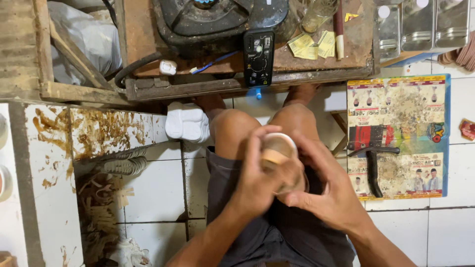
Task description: The person heats the sole of a sandal on a gas stove, then uses a knife to trim and smooth the edges of the sole. They repeat this process for multiple sandals, inspecting each one after trimming.
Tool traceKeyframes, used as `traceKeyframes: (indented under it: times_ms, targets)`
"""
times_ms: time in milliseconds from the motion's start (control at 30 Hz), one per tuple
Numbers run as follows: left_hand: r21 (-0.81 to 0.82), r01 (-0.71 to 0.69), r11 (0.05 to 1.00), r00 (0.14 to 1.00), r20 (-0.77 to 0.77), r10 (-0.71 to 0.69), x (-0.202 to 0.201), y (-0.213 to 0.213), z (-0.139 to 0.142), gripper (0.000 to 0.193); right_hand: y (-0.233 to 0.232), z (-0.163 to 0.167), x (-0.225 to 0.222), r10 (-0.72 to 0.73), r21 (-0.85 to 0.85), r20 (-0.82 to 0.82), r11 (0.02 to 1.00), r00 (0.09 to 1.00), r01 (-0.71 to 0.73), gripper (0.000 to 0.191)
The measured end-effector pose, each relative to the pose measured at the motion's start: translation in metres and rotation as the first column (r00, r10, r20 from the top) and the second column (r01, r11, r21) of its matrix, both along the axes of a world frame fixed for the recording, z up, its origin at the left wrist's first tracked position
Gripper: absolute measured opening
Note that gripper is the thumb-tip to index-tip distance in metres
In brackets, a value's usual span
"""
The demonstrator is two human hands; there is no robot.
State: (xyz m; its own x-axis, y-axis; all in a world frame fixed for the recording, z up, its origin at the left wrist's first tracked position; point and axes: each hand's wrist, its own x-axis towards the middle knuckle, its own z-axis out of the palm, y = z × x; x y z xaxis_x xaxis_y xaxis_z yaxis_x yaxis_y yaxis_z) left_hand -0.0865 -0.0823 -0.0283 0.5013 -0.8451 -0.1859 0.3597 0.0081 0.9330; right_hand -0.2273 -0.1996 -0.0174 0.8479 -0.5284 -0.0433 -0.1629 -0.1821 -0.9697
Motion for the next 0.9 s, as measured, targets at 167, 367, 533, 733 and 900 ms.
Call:
traceKeyframes:
  times_ms: [167, 367, 533, 733, 900]
  targets:
    - [0.012, -0.066, 0.998, 0.95, -0.306, 0.066, 0.0, 0.006, 0.02, 0.045, -0.021, 0.004, -0.021, -0.078, 0.622, 0.096, 0.783, 0.992, 0.002, 0.101]
    - [-0.021, -0.128, 0.992, 0.964, -0.237, 0.12, -0.009, 0.009, 0.014, 0.031, -0.028, -0.004, -0.031, -0.15, 0.729, 0.067, 0.683, 0.986, 0.055, 0.114]
    - [0.01, -0.116, 0.993, 0.955, -0.273, 0.114, -0.017, 0.012, 0.0, 0.041, -0.015, -0.006, -0.026, -0.145, 0.467, 0.015, 0.876, 0.989, 0.121, 0.086]
    - [-0.184, -0.306, 0.934, 0.733, -0.671, 0.108, -0.009, 0.009, -0.007, 0.085, -0.069, -0.074, -0.064, -0.392, -0.281, -0.214, 0.902, 0.895, 0.328, 0.048]
    - [-0.211, -0.227, 0.951, 0.789, -0.612, 0.052, 0.0, 0.019, -0.017, 0.077, -0.134, -0.181, -0.159, -0.36, -0.556, -0.679, 0.821, 0.64, -0.128, 0.076]
